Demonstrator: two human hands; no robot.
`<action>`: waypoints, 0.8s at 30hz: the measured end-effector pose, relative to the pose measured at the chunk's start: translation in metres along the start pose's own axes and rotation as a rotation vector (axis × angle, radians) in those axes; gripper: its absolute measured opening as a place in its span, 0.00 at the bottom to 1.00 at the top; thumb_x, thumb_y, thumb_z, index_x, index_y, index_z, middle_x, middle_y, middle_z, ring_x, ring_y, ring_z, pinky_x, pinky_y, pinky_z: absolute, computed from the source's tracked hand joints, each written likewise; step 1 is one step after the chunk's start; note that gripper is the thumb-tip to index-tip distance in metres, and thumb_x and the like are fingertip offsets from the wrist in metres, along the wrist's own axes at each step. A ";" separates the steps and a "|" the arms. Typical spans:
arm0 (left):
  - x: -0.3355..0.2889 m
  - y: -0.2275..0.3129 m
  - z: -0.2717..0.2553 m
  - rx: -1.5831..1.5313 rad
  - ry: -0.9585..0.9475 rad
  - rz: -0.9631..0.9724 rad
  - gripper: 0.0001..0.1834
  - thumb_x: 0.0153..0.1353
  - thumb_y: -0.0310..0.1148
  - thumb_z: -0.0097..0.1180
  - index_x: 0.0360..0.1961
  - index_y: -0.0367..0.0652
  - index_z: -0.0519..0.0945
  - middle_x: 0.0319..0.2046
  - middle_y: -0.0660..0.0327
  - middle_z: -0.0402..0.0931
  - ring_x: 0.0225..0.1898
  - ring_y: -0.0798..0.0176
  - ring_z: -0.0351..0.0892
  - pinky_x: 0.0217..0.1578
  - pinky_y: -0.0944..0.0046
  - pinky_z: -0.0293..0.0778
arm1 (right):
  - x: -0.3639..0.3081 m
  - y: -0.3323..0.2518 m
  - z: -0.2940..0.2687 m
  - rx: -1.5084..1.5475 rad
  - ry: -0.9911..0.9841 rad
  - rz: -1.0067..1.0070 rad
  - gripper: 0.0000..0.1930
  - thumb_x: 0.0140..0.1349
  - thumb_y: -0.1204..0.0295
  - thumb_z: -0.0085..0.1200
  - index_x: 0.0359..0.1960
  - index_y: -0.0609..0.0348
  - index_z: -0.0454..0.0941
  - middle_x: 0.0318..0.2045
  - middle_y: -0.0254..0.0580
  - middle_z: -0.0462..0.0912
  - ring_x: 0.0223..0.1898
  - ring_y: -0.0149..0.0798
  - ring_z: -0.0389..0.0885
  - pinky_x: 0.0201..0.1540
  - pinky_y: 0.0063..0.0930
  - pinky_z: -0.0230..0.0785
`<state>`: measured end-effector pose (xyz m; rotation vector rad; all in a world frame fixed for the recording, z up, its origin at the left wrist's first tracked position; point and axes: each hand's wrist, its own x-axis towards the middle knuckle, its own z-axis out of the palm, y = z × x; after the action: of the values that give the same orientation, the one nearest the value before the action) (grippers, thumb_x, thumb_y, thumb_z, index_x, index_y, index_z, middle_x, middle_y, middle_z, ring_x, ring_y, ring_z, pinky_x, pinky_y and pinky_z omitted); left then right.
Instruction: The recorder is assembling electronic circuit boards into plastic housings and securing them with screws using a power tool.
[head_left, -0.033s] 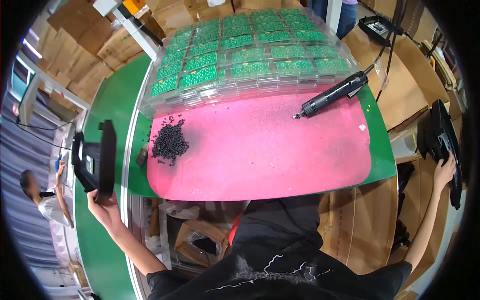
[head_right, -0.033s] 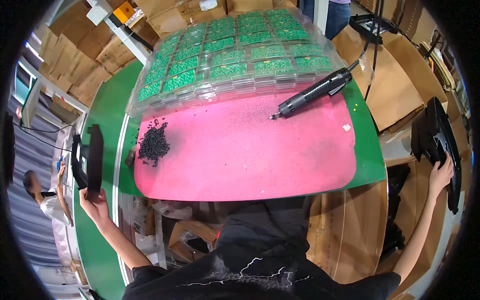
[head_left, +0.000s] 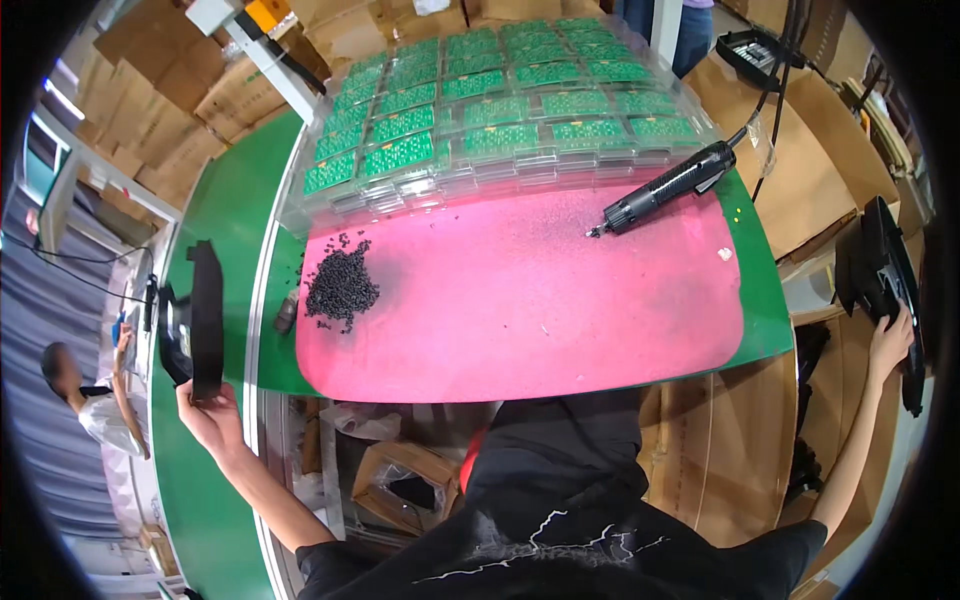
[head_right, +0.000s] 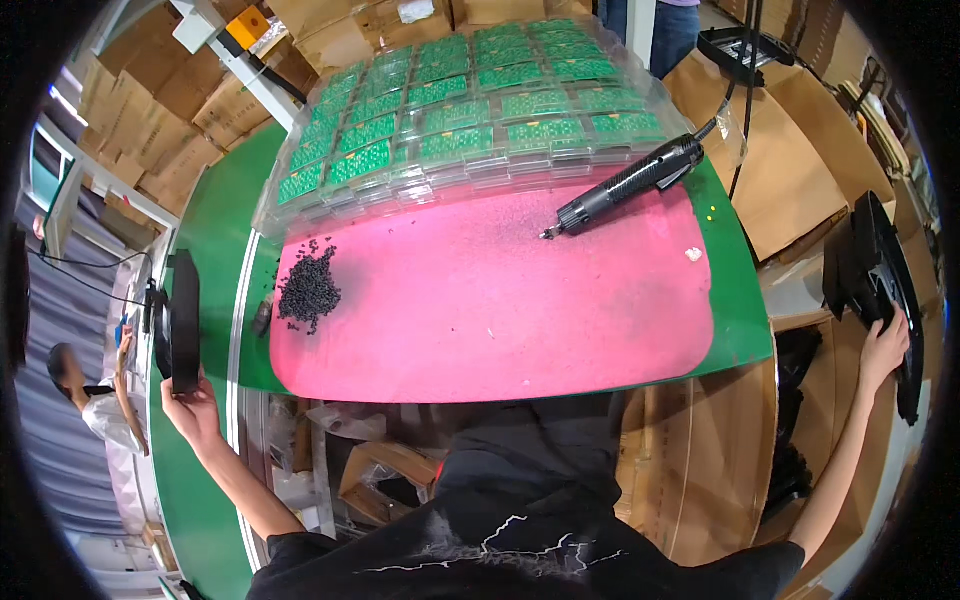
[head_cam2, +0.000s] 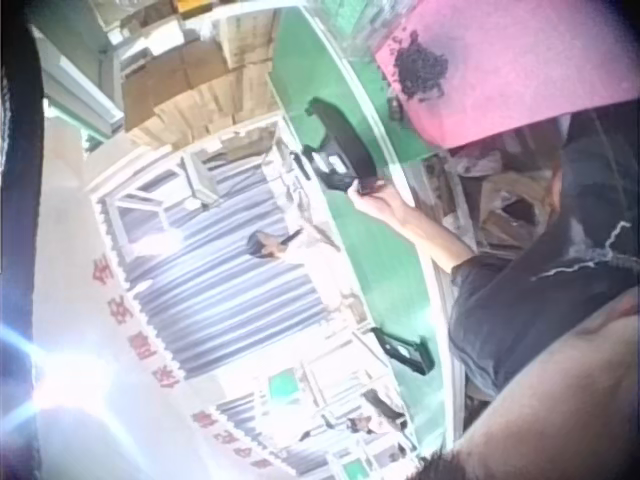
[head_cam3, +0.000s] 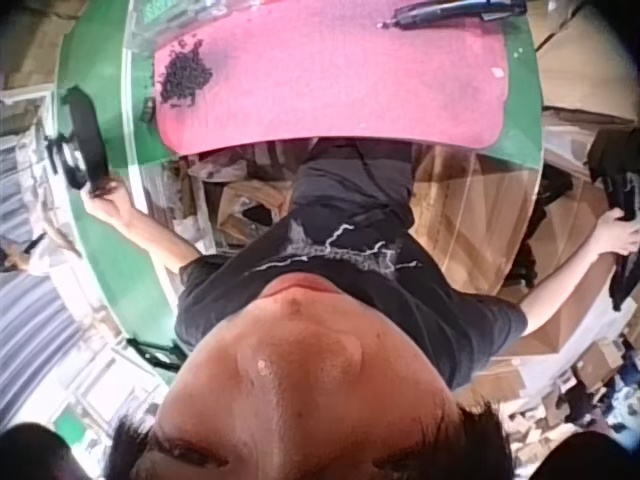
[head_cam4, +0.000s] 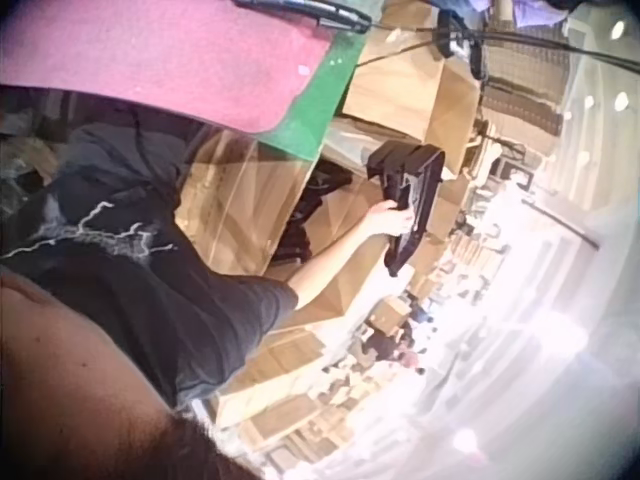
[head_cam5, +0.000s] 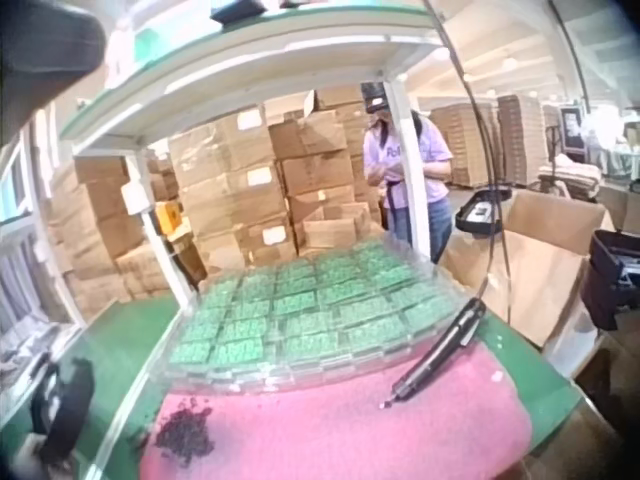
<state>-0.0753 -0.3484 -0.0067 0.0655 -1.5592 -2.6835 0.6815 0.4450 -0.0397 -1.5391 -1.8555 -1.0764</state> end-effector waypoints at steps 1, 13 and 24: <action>0.005 0.001 -0.001 0.002 -0.007 0.001 0.08 0.62 0.33 0.56 0.38 0.39 0.79 0.34 0.58 0.82 0.31 0.63 0.81 0.26 0.69 0.76 | 0.004 0.001 -0.004 -0.055 0.020 -0.011 0.22 0.68 0.67 0.52 0.63 0.46 0.70 0.58 0.43 0.77 0.57 0.54 0.75 0.58 0.46 0.69; 0.096 -0.031 -0.041 0.410 0.328 0.461 0.39 0.62 0.33 0.65 0.69 0.33 0.59 0.69 0.50 0.60 0.68 0.50 0.62 0.68 0.49 0.54 | 0.014 0.014 -0.059 -0.006 0.169 -0.211 0.22 0.62 0.75 0.55 0.59 0.59 0.71 0.55 0.47 0.78 0.58 0.50 0.75 0.57 0.41 0.68; -0.035 -0.079 0.259 0.844 -0.995 0.716 0.21 0.64 0.26 0.57 0.58 0.40 0.76 0.44 0.59 0.82 0.49 0.65 0.79 0.51 0.64 0.72 | 0.011 -0.310 -0.349 0.795 -0.089 -1.075 0.09 0.43 0.72 0.59 0.28 0.56 0.74 0.25 0.36 0.71 0.27 0.38 0.73 0.26 0.31 0.67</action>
<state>-0.0559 -0.0828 0.0537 -1.6115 -2.1695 -1.3510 0.3419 0.1506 0.0865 -0.0798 -2.7465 -0.4504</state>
